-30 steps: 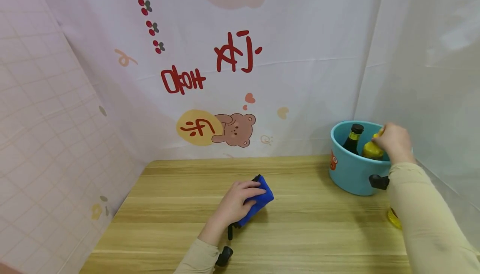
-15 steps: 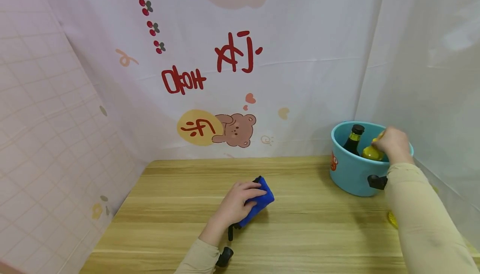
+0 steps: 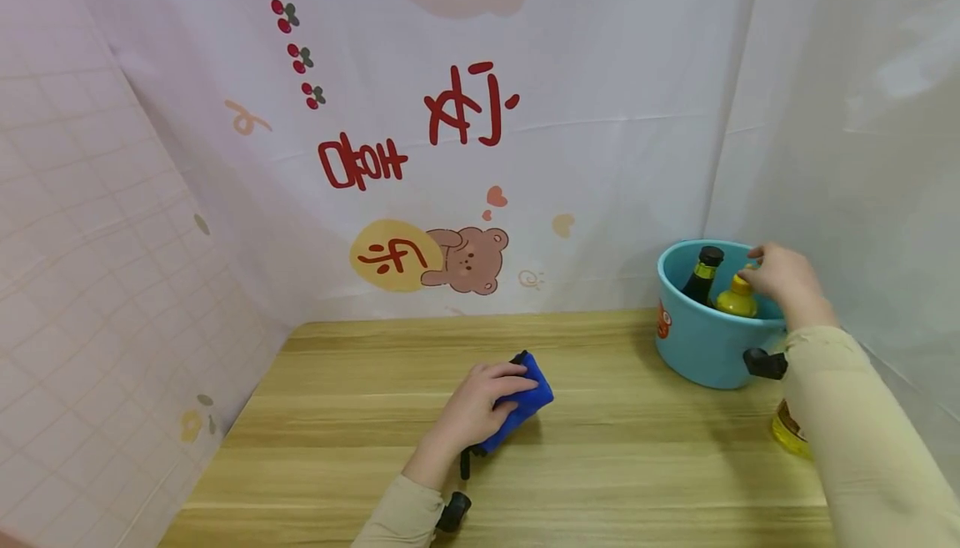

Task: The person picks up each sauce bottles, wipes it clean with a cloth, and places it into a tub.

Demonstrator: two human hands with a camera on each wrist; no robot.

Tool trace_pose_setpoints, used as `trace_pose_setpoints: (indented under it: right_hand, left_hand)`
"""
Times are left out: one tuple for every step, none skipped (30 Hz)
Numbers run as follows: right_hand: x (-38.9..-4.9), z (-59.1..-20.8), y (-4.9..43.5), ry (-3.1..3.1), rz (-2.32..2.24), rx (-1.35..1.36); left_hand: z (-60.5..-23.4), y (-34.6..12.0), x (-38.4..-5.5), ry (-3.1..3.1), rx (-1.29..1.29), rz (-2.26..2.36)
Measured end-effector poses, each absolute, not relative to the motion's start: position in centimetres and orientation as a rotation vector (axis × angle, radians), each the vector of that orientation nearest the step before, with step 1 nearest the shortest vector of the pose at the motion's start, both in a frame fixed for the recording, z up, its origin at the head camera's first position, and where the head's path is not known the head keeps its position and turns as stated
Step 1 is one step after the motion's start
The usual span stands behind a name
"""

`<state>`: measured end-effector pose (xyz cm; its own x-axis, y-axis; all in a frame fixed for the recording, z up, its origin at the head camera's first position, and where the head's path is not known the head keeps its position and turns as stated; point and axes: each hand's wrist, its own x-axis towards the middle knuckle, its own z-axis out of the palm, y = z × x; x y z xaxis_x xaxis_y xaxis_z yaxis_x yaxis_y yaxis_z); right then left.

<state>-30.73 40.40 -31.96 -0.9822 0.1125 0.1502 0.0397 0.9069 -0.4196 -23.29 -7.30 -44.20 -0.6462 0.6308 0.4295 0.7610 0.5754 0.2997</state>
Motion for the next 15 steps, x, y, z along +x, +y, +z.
trace_pose_setpoints:
  right_hand:
    - [-30.5, -31.9, 40.4, -2.895, 0.641, -0.108]
    - [-30.3, -31.8, 40.4, -2.891, 0.647, -0.100]
    - [-30.0, -31.7, 40.4, -2.887, 0.654, -0.094]
    - [-29.8, -31.7, 40.4, -2.884, 0.657, -0.088]
    - [-29.6, -31.6, 40.3, -2.879, 0.663, -0.086]
    - [-29.3, -31.5, 40.3, -2.876, 0.667, -0.081]
    - [-29.1, -31.4, 40.3, -2.873, 0.668, -0.074]
    - [-28.9, -31.3, 40.2, -2.870, 0.665, -0.066]
    - [-28.6, -31.2, 40.2, -2.865, 0.664, -0.056]
    - [-28.3, -31.1, 40.1, -2.857, 0.663, -0.047]
    - [-28.0, -31.0, 40.0, -2.848, 0.661, -0.036]
    - [-27.7, -30.9, 39.9, -2.837, 0.658, -0.023]
    - [-27.4, -30.7, 39.8, -2.827, 0.658, -0.010]
    - [-27.0, -30.6, 39.7, -2.816, 0.655, 0.004]
    - [-26.6, -30.5, 39.5, -2.804, 0.654, 0.017]
  left_hand:
    - [-44.2, -7.3, -23.3, -2.529, -1.150, -0.677]
    - [-44.1, -7.2, -23.2, -2.522, -1.154, -0.680]
    - [-44.1, -7.2, -23.2, -2.514, -1.159, -0.676]
    - [-44.1, -7.2, -23.2, -2.508, -1.163, -0.673]
    - [-44.1, -7.1, -23.2, -2.503, -1.167, -0.670]
    - [-44.1, -7.1, -23.2, -2.500, -1.171, -0.669]
    - [-44.1, -7.0, -23.2, -2.501, -1.173, -0.668]
    - [-44.1, -7.0, -23.2, -2.503, -1.176, -0.668]
    - [-44.1, -7.0, -23.3, -2.502, -1.178, -0.664]
    - [-44.1, -6.9, -23.3, -2.507, -1.179, -0.663]
    - [-44.1, -6.9, -23.3, -2.510, -1.180, -0.666]
    - [-44.1, -6.9, -23.3, -2.511, -1.182, -0.667]
    - [-44.1, -6.8, -23.3, -2.515, -1.181, -0.665]
    - [-44.1, -6.8, -23.3, -2.514, -1.181, -0.664]
    - [-44.1, -6.8, -23.3, -2.510, -1.181, -0.659]
